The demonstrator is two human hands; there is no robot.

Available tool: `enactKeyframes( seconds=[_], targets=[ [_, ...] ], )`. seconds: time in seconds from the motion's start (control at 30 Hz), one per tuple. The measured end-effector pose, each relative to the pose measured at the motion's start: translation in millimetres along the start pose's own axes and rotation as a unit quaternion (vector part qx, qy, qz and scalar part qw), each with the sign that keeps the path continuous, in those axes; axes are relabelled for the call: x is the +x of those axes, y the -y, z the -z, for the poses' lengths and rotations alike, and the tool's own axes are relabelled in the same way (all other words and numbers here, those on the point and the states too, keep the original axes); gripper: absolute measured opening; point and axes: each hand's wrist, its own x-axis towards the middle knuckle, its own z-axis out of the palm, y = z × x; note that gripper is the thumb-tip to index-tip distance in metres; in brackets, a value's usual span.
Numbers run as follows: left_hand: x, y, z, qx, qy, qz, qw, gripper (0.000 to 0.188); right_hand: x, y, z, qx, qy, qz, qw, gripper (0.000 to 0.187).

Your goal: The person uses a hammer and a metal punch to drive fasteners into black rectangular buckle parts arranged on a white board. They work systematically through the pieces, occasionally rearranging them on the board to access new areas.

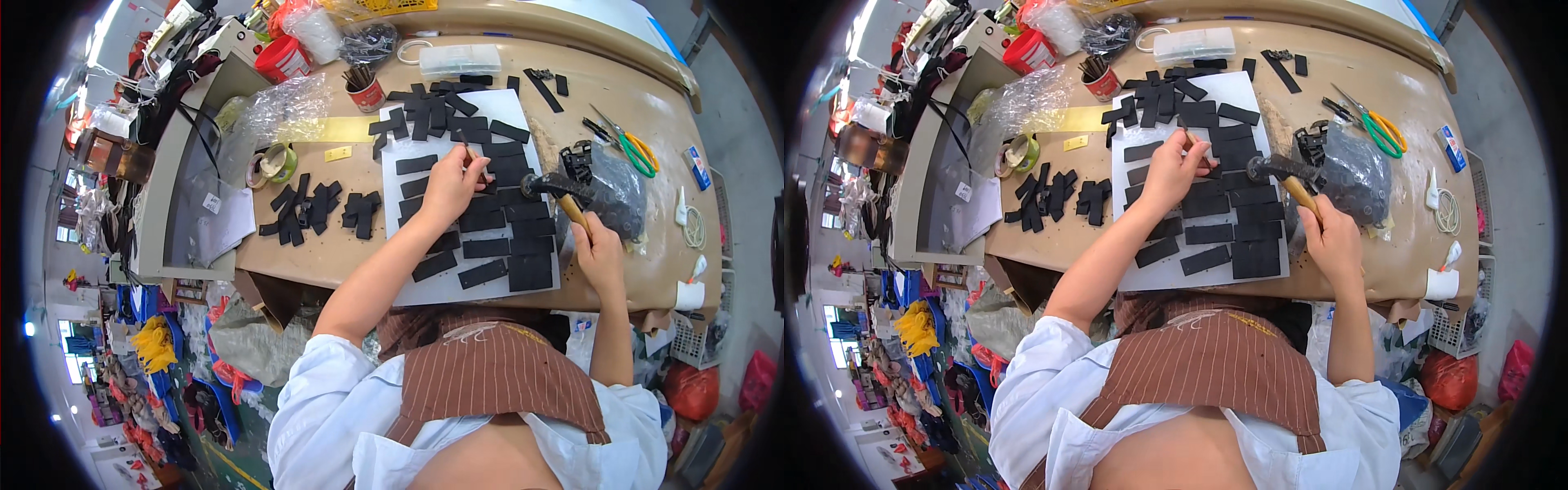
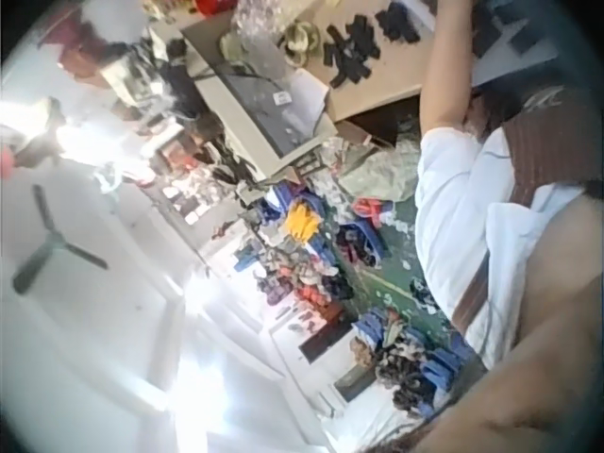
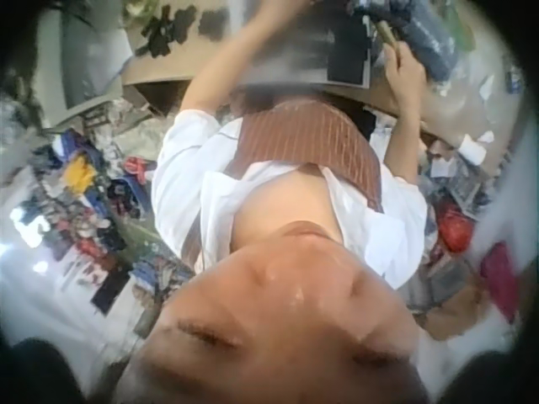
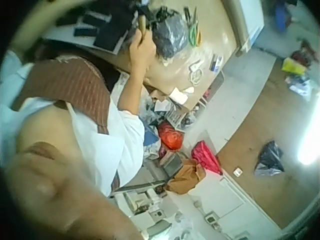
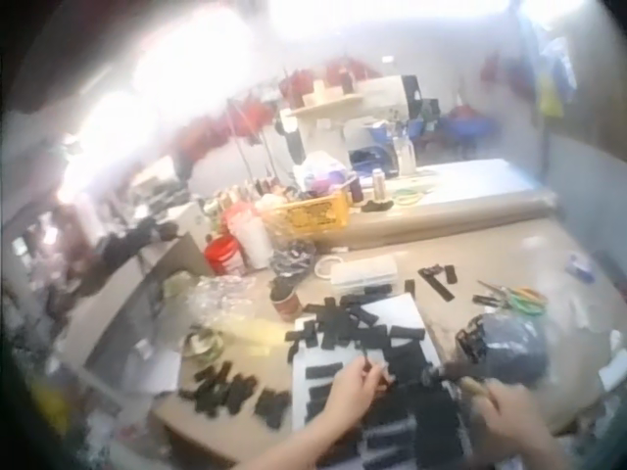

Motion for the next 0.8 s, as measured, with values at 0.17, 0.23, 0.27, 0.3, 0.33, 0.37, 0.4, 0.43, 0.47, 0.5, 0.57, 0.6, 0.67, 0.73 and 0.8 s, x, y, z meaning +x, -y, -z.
enactKeyframes(
  seconds=[0.17, 0.23, 0.27, 0.3, 0.33, 0.37, 0.4, 0.43, 0.47, 0.5, 0.57, 0.6, 0.67, 0.73, 0.8],
  targets=[
    [13, -31, 20, -0.062, -0.016, 0.056, 0.996, 0.016, -1, 4, 0, -0.004, -0.006, 0.010, 1.000, 0.020],
    [38, -36, 28, -0.074, -0.035, -0.011, 0.997, 0.015, 1, 3, 3, 0.000, 0.004, 0.004, 1.000, 0.020],
    [48, -40, 30, -0.022, -0.027, -0.033, 0.999, 0.016, 1, 3, 4, 0.000, 0.010, 0.001, 1.000, 0.020],
    [58, -42, 32, 0.031, -0.018, -0.055, 0.998, 0.017, 1, 3, 4, -0.001, 0.017, -0.003, 1.000, 0.020],
    [72, -32, 36, 0.103, -0.004, -0.071, 0.992, 0.017, 1, -1, 2, -0.006, 0.023, -0.004, 1.000, 0.018],
    [86, -14, 40, 0.172, 0.009, -0.087, 0.981, 0.017, 3, 1, 0, 0.008, 0.020, -0.003, 1.000, 0.019],
    [94, -7, 39, 0.236, 0.025, -0.103, 0.966, 0.018, 3, 3, 0, 0.017, 0.016, -0.005, 1.000, 0.020],
    [97, 0, 40, 0.246, 0.026, -0.099, 0.964, 0.018, 3, 4, 0, 0.026, 0.012, -0.007, 1.000, 0.021],
    [95, -1, 40, 0.254, 0.028, -0.096, 0.962, 0.018, 3, 2, 1, 0.028, 0.010, -0.009, 1.000, 0.020],
    [90, -3, 41, 0.264, 0.031, -0.092, 0.960, 0.018, 2, 0, 1, 0.031, 0.009, -0.011, 0.999, 0.021],
    [70, -5, 46, 0.260, 0.030, -0.070, 0.963, 0.017, 3, -3, -1, 0.034, 0.017, -0.014, 0.999, 0.024],
    [59, -2, 48, 0.248, 0.021, -0.064, 0.966, 0.016, 2, -5, 0, 0.034, 0.025, -0.016, 0.999, 0.026],
    [41, -5, 50, 0.230, 0.005, -0.044, 0.972, 0.013, 3, -7, 1, 0.032, 0.044, -0.026, 0.998, 0.027],
    [30, -2, 51, 0.192, 0.002, -0.040, 0.981, 0.013, 3, -7, 2, 0.028, 0.067, -0.041, 0.996, 0.026],
    [30, -2, 56, 0.161, -0.011, -0.061, 0.985, 0.010, 4, -9, 1, 0.021, 0.051, -0.021, 0.998, 0.024]
  ],
)
